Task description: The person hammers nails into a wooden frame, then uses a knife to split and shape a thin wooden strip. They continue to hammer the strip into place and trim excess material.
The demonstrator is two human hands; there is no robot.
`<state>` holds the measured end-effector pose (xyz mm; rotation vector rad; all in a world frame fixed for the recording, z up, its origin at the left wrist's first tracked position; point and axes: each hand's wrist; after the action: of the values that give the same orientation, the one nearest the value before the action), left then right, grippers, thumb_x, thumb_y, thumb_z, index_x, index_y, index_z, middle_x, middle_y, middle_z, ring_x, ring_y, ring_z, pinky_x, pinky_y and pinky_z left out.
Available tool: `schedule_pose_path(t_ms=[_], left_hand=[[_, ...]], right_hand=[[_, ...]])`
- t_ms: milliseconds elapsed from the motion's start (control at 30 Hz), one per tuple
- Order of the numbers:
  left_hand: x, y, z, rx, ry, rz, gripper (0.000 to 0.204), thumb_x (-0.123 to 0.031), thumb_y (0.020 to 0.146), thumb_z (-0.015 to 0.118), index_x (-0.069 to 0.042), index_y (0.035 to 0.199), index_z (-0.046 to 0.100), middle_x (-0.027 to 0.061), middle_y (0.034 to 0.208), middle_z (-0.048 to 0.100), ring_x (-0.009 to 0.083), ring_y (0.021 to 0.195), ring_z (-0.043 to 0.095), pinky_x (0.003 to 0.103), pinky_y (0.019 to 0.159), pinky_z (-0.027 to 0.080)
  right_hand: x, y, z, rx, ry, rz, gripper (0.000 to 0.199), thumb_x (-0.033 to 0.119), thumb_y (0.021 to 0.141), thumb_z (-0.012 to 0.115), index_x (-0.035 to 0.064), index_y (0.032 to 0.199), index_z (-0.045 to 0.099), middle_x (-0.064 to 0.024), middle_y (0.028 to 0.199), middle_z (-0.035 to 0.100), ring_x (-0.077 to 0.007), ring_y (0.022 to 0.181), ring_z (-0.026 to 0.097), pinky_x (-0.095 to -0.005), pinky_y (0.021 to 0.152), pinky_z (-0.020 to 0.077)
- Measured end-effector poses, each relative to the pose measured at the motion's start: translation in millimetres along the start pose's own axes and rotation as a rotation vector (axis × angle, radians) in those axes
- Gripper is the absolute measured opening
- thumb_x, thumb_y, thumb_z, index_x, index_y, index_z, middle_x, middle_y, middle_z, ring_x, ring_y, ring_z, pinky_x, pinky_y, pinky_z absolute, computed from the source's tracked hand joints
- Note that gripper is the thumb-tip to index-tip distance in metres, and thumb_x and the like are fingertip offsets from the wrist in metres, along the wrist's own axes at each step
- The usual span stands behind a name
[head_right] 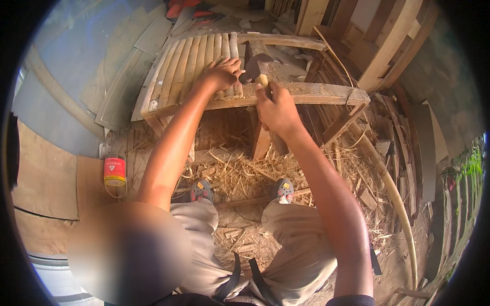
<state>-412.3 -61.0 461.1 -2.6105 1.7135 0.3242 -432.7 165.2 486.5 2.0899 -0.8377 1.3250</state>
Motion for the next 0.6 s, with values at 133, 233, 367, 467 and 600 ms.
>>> schedule_pose_path(t_ms=[133,233,367,467,600], left_hand=[[2,4,4,0.004,0.036,0.023,0.058,-0.044,0.101,0.035,-0.013,0.15,0.037,0.0043,0.161,0.031,0.0248,0.15,0.024,0.048,0.121,0.017],[4,7,8,-0.028,0.024,0.021,0.056,-0.043,0.102,0.037,-0.012,0.148,0.04,0.0044,0.16,0.032,0.0256,0.149,0.027,0.05,0.12,0.018],[6,8,11,-0.032,0.019,0.025,0.055,-0.041,0.102,0.037,-0.014,0.151,0.037,0.0033,0.161,0.031,0.0246,0.15,0.025,0.05,0.121,0.017],[6,7,11,-0.042,0.001,0.012,0.055,-0.039,0.103,0.037,-0.017,0.153,0.034,0.0018,0.163,0.027,0.0234,0.15,0.023,0.05,0.121,0.016],[5,7,9,0.019,0.016,0.004,0.059,-0.044,0.102,0.035,-0.017,0.154,0.032,0.0013,0.164,0.024,0.0217,0.151,0.02,0.049,0.122,0.014]], right_hand=[[5,-7,5,0.057,0.247,0.196,0.034,0.03,0.105,0.048,-0.0022,0.097,0.053,-0.0048,0.068,0.052,-0.0139,0.051,0.051,-0.0339,0.045,0.0449],[8,-8,5,0.085,0.261,0.195,0.032,0.03,0.105,0.048,-0.0015,0.098,0.052,-0.0044,0.07,0.051,-0.013,0.051,0.05,-0.0326,0.044,0.0444],[11,-8,4,0.076,0.272,0.206,0.03,0.033,0.105,0.049,0.0038,0.103,0.053,0.0001,0.075,0.05,-0.0087,0.054,0.046,-0.0286,0.045,0.0399],[12,-8,6,0.129,0.215,0.179,0.033,0.031,0.104,0.049,-0.0017,0.101,0.051,-0.0045,0.07,0.051,-0.0131,0.051,0.05,-0.0318,0.044,0.0444],[12,-8,7,0.088,0.175,0.144,0.035,0.033,0.104,0.05,-0.0019,0.1,0.052,-0.0051,0.069,0.051,-0.0139,0.051,0.052,-0.0329,0.044,0.0449]])
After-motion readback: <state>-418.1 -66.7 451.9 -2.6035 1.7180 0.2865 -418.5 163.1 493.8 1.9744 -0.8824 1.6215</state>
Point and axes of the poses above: each hand's wrist, its own y-axis towards the middle knuckle, its own z-axis out of the palm, x = y × z
